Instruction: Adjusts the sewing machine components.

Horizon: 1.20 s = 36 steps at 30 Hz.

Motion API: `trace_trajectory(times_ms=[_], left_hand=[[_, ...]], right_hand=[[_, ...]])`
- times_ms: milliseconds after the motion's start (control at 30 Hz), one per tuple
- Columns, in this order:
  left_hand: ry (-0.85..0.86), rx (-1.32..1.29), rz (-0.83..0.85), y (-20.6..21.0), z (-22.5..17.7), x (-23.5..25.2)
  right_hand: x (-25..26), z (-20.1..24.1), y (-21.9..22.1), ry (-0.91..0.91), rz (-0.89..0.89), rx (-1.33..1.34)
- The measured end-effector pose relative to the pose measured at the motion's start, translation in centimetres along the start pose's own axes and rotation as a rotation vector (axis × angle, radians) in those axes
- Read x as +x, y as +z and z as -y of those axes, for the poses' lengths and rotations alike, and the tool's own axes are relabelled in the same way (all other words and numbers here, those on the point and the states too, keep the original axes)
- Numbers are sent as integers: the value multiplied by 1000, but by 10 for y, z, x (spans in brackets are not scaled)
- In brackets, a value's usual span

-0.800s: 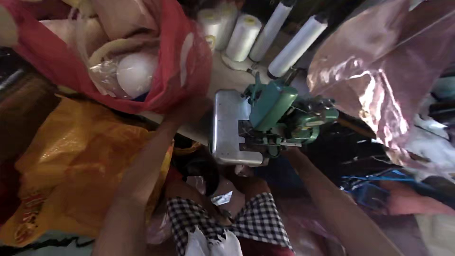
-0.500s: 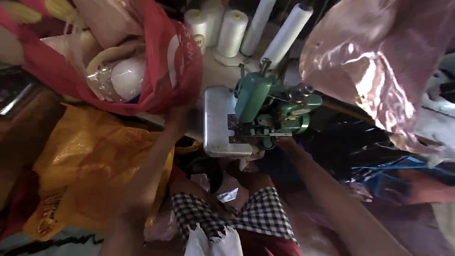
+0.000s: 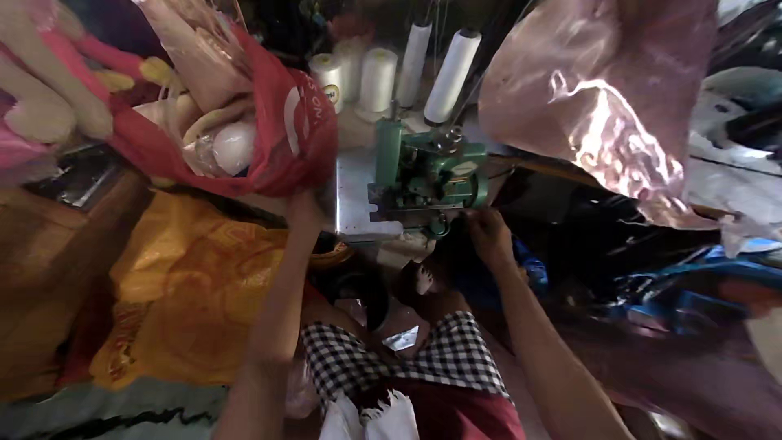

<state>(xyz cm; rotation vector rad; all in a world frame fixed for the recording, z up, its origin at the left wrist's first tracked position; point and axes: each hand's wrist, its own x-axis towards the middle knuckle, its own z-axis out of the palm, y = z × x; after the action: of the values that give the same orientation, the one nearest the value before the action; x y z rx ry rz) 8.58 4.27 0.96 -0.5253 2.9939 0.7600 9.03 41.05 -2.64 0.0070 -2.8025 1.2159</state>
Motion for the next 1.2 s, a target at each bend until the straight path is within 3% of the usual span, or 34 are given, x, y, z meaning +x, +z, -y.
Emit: trace_trajectory(times_ms=[200, 300, 467, 600, 700, 767, 900, 1033, 1100, 1200], left_hand=[[1, -25, 47, -20, -10, -8], [-37, -1, 47, -14, -6, -9], [44, -201, -166, 5, 26, -15], [-27, -708, -425, -1, 39, -89], [-54, -992, -405, 7, 23, -163], [20, -1074, -362, 18, 14, -194], [244, -1023, -379, 30, 1, -209], [505, -898, -454, 17, -7, -186], [530, -742, -470, -5, -13, -164], [494, -474, -366, -33, -24, -120]], right_hand=[[-88, -14, 1, 191, 12, 44], [-124, -9, 12, 161, 8, 116], [-145, 29, 31, 16, 78, 217], [-147, 86, 42, -38, 312, 373], [-146, 125, 62, -160, 435, 526], [-143, 148, 72, -187, 483, 624], [-142, 174, 82, -71, 383, 783], [-138, 154, 66, -108, 205, 985], [-135, 141, 47, -86, 104, 963], [-133, 122, 23, -18, 5, 847]])
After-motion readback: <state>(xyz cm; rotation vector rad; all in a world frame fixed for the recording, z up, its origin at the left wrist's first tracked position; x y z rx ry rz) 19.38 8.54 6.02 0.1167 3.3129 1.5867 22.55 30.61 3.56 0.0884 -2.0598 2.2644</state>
